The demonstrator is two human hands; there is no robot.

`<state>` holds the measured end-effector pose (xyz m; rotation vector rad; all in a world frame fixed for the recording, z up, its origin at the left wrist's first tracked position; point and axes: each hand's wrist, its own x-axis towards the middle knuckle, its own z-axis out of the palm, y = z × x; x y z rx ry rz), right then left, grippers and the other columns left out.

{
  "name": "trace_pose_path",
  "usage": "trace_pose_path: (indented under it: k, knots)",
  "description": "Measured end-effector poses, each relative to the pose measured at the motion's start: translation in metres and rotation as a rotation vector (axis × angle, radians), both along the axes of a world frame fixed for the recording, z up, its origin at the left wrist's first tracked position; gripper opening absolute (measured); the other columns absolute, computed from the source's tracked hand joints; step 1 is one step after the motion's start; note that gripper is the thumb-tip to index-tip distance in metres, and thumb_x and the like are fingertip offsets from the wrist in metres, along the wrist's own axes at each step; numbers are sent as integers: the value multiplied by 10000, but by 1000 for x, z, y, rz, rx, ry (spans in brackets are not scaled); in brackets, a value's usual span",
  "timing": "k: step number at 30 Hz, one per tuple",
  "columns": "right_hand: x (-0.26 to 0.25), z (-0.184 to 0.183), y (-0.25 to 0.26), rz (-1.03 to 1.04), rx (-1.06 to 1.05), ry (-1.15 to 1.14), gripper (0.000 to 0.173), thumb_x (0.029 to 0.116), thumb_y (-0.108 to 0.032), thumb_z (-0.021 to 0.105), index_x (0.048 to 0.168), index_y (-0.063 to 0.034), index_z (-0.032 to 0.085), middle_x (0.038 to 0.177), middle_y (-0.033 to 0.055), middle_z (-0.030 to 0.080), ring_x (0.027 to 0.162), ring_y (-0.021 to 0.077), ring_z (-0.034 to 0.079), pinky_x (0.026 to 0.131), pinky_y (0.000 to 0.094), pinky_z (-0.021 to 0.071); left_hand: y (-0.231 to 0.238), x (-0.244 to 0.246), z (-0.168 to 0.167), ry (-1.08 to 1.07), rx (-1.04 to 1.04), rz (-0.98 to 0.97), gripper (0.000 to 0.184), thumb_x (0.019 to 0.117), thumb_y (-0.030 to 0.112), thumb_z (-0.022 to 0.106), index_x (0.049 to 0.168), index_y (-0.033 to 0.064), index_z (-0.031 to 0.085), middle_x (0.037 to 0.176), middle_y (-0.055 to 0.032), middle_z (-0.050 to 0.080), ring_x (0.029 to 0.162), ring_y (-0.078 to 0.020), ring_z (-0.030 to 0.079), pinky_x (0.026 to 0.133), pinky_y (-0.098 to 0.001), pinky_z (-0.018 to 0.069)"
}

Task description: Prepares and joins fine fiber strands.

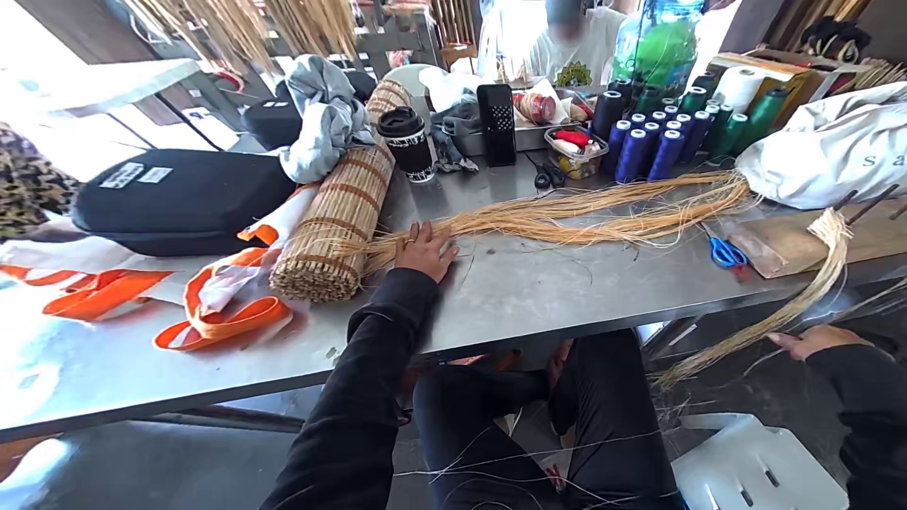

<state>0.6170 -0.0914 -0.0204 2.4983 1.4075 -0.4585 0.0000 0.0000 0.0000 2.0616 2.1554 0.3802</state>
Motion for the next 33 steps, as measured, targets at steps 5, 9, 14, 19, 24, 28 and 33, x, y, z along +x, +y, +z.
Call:
trace_pose_path:
  k: [5,9,14,19,24,28,33]
  knots:
    - [-101,75,-27,530,460,176,349,1011,-290,652,868,18,734,845,264,715,846,492,691,733,722,465,-30,4,31,-149,410,30,254,1029,129,584,1184,-10,730,1324,-246,651,1323,-440,555,1114,-629,397]
    - [-176,94,9,908,801,457,166,922,-130,735,1037,-16,770,1012,184,748,948,370,719,859,633,540,-47,0,25,-202,753,-12,207,995,95,610,1028,-48,756,1101,-243,724,1100,-444,671,968,-609,507]
    - [-281,112,84,908,775,573,118,929,-84,738,977,20,767,936,190,747,895,335,723,870,558,557,-46,-3,7,-285,688,38,198,996,84,612,1051,-40,756,1085,-242,723,1054,-425,688,942,-607,518]
    - [-346,104,150,767,419,478,214,952,-154,731,1058,30,755,1095,264,711,1108,422,655,1010,615,457,-43,-3,5,-290,540,62,201,996,94,628,1097,-29,752,1128,-241,719,1118,-435,668,1000,-616,487]
    - [-376,79,180,588,273,369,334,930,-228,749,1122,43,723,1232,291,660,1221,444,606,1023,625,459,-41,1,11,-294,396,121,233,1024,123,598,1156,-14,733,1209,-213,700,1154,-381,660,1041,-566,476]
    - [-387,73,175,558,226,293,375,890,-231,778,1145,34,705,1271,278,642,1241,426,601,1009,620,478,-40,4,12,-296,353,124,227,1024,110,596,1155,-20,728,1212,-220,696,1157,-395,657,1048,-570,469]
    - [-373,79,180,585,265,415,251,927,-172,746,1085,23,742,1201,274,676,1203,430,610,1027,628,443,-41,2,13,-288,317,114,230,1025,123,599,1154,-11,733,1212,-231,695,1142,-405,665,1021,-594,485]
